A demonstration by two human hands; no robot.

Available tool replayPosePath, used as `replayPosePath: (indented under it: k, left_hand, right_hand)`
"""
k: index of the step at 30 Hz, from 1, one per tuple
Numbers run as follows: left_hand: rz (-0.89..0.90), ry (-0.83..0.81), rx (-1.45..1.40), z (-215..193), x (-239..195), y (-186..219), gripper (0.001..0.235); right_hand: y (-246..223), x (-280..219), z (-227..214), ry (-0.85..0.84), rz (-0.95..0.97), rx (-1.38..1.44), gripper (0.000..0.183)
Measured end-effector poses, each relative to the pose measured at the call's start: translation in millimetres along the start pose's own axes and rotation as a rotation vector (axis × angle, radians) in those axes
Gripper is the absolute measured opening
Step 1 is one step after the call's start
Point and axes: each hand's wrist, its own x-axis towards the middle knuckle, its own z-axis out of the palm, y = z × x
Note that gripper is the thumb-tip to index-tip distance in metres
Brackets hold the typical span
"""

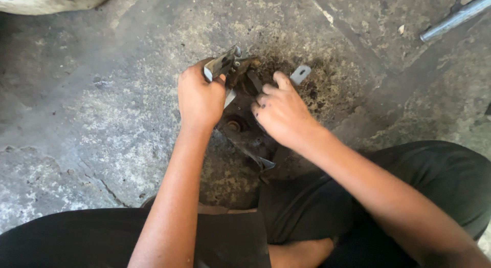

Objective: The person sits on the floor and uses a metal scraper to remove grime and residue from a dark metal engine casing. They repeatedly scrape the interior and exterior surfaces of the part, occasionally turning it over to access different areas.

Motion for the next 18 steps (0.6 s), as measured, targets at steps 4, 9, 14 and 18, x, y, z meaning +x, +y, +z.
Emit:
replayPosePath:
  k: [4,9,14,18]
  left_hand:
    - [-0.066,-0.009,-0.076,1,-5,1,0.027]
    - [-0.006,-0.014,-0.064,-1,-4,0,0.029]
    - [-0.05,-0.064,-0.072,-2,-3,4,0.028]
    - [-0.009,-0.051,-0.07,-1,-4,2,0.026]
  right_hand:
    - [16,-7,1,0.041,-0.136,0.175,0.025]
    - [53,-24,-6,-0.084,0.144,0.006,0.019]
    - [41,-25,5,-0.207,0.286,0.149,0.014]
    - [22,-20,4,-0.146,0.269,0.176,0.009]
